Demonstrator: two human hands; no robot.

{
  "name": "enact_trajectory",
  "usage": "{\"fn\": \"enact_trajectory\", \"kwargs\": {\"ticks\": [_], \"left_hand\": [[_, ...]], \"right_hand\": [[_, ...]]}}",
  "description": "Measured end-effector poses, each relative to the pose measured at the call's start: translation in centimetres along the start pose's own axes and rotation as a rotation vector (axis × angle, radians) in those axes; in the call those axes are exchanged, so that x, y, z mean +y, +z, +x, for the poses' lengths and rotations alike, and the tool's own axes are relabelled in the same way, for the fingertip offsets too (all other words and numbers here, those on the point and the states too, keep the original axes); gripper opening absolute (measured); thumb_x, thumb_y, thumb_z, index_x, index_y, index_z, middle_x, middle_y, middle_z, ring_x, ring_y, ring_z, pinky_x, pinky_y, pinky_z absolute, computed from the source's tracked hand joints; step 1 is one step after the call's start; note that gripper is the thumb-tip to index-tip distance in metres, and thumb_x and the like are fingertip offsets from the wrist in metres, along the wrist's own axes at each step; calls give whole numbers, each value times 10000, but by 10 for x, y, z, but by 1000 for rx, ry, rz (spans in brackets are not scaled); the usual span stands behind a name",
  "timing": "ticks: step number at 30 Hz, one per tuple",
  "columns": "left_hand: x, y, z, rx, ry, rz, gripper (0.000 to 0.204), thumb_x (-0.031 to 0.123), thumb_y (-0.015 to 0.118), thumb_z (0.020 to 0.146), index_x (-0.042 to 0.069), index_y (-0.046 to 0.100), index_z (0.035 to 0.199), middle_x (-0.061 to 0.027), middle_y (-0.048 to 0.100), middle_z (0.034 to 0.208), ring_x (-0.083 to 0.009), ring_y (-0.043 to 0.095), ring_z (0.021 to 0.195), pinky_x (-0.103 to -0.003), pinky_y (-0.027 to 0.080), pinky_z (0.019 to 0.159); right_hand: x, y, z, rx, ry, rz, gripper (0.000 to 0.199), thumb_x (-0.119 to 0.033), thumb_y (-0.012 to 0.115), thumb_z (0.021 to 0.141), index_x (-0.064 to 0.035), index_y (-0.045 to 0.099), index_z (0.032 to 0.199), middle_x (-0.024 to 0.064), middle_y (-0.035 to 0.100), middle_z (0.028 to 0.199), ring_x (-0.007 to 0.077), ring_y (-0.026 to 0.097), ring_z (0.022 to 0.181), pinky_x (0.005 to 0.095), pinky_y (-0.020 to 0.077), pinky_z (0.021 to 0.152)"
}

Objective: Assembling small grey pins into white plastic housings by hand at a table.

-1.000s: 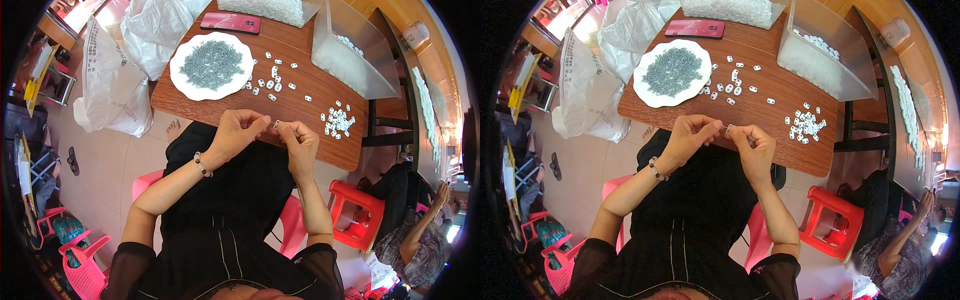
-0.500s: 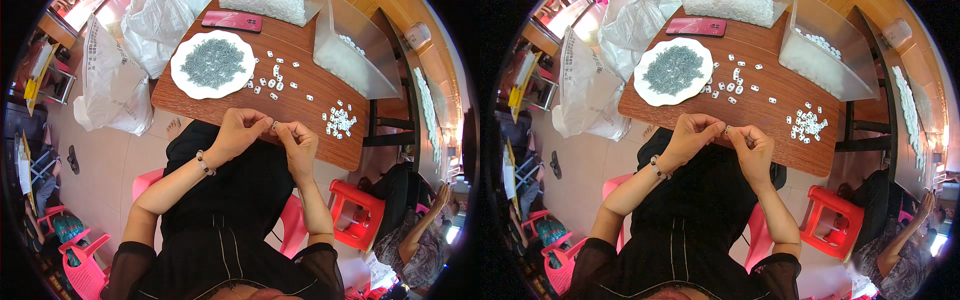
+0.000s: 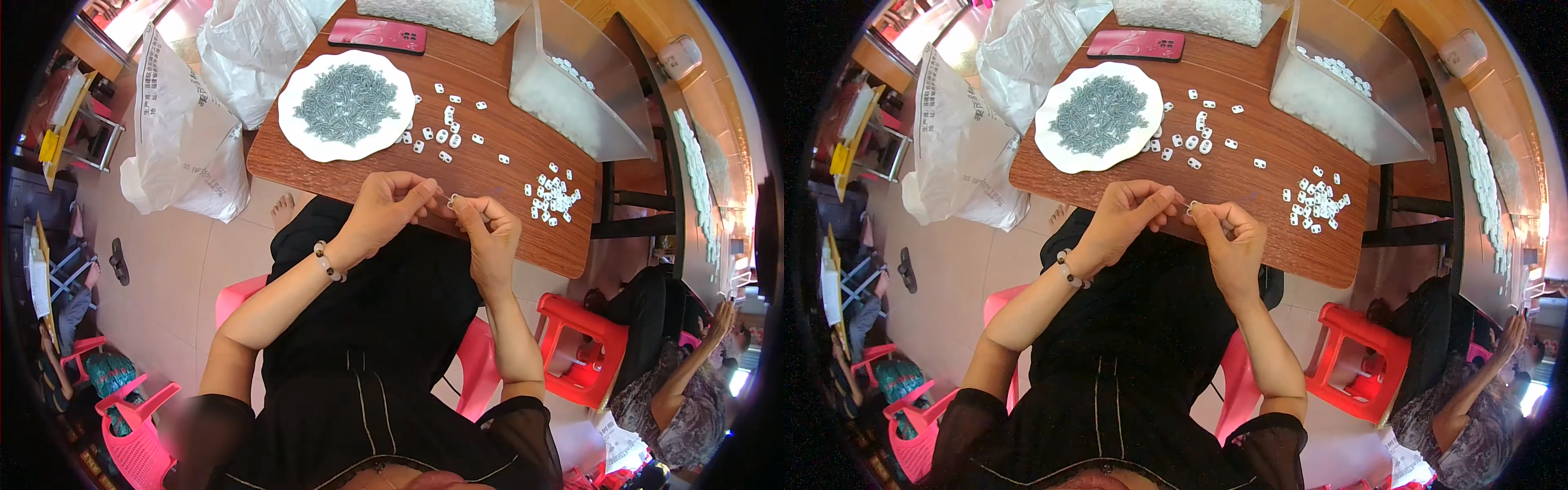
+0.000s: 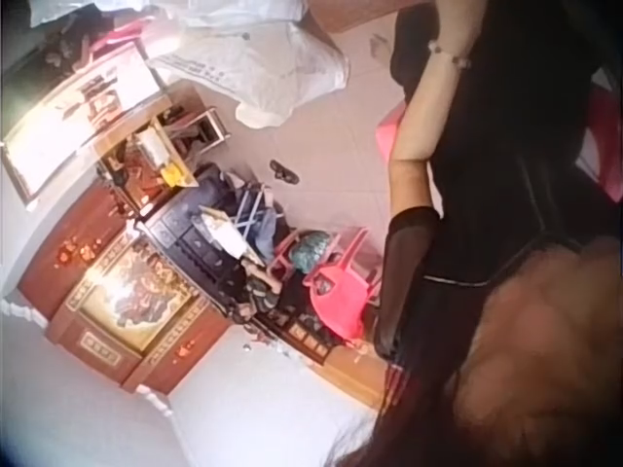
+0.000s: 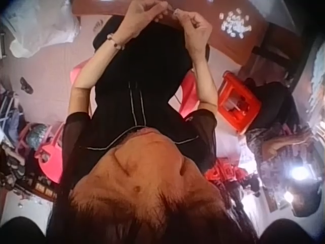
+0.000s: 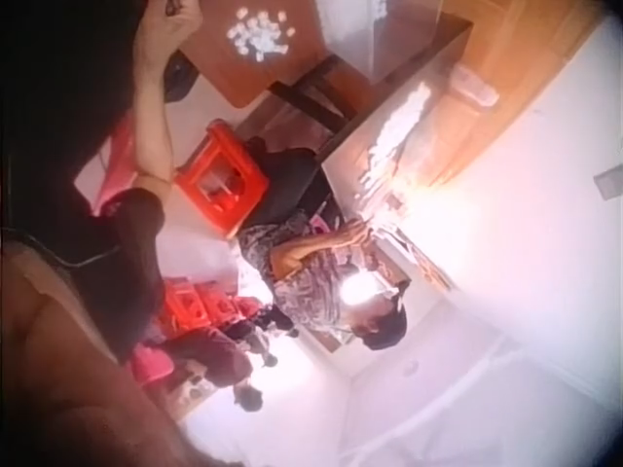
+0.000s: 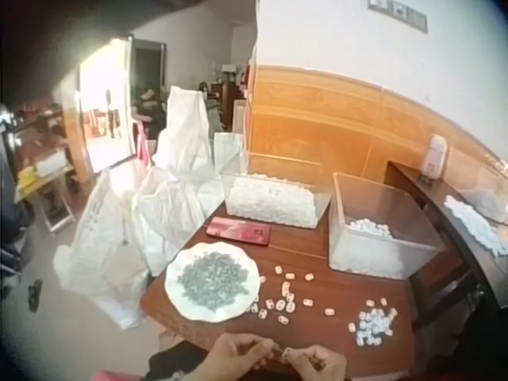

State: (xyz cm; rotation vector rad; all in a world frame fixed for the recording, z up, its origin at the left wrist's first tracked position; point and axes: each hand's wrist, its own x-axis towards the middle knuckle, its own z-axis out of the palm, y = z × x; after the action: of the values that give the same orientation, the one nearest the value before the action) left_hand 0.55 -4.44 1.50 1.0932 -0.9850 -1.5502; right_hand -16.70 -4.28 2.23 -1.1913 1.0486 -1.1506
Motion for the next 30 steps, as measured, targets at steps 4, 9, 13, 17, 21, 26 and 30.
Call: {"fn": "enact_trajectory", "kwargs": {"ticks": [4,9,13,17,21,26,30], "left_hand": [[-1,-3,-1,14,2,-20,201,177,606,921,-5,688,908,-7,623,743,-43,515,632,-179,408,564],[0,0,-1,10,6,-10,172,154,625,901,-4,690,887,-8,627,737,-42,509,618,-177,398,551],[3,2,-2,7,4,21,167,167,654,889,5,694,884,-2,634,720,-33,502,605,-173,392,540],[1,2,-2,-4,28,50,177,181,670,884,6,698,887,-5,662,743,-22,495,604,-169,388,538],[-1,2,0,-15,26,54,177,174,661,889,1,697,901,-13,676,768,-21,495,608,-166,387,540],[4,3,-2,-37,-7,11,173,164,645,897,-3,690,905,-17,676,765,-18,491,606,-163,380,540],[5,2,-2,-22,-26,23,162,117,643,887,-40,681,873,-42,678,784,-60,597,712,-203,481,661]], "right_hand": [[-2,0,0,1,26,24,120,-69,622,905,42,658,875,76,691,838,74,622,750,203,486,712],[-3,-1,0,-1,20,15,131,-80,623,904,40,659,864,78,694,839,70,620,752,205,486,713],[-1,-2,0,-1,31,24,135,-83,625,903,37,660,852,77,694,836,69,618,753,204,484,713],[-1,-2,-1,-21,18,33,136,-86,626,903,35,661,851,72,692,827,65,614,746,202,482,705],[-1,-1,-1,-29,40,37,130,-86,624,907,33,660,870,70,690,825,65,613,740,198,480,700],[-3,1,-2,-28,40,-4,122,-76,620,909,36,660,883,72,689,829,67,616,739,197,484,705],[-2,3,-3,-32,11,-7,117,-66,621,905,43,659,889,73,689,830,71,619,737,201,491,705]]}}
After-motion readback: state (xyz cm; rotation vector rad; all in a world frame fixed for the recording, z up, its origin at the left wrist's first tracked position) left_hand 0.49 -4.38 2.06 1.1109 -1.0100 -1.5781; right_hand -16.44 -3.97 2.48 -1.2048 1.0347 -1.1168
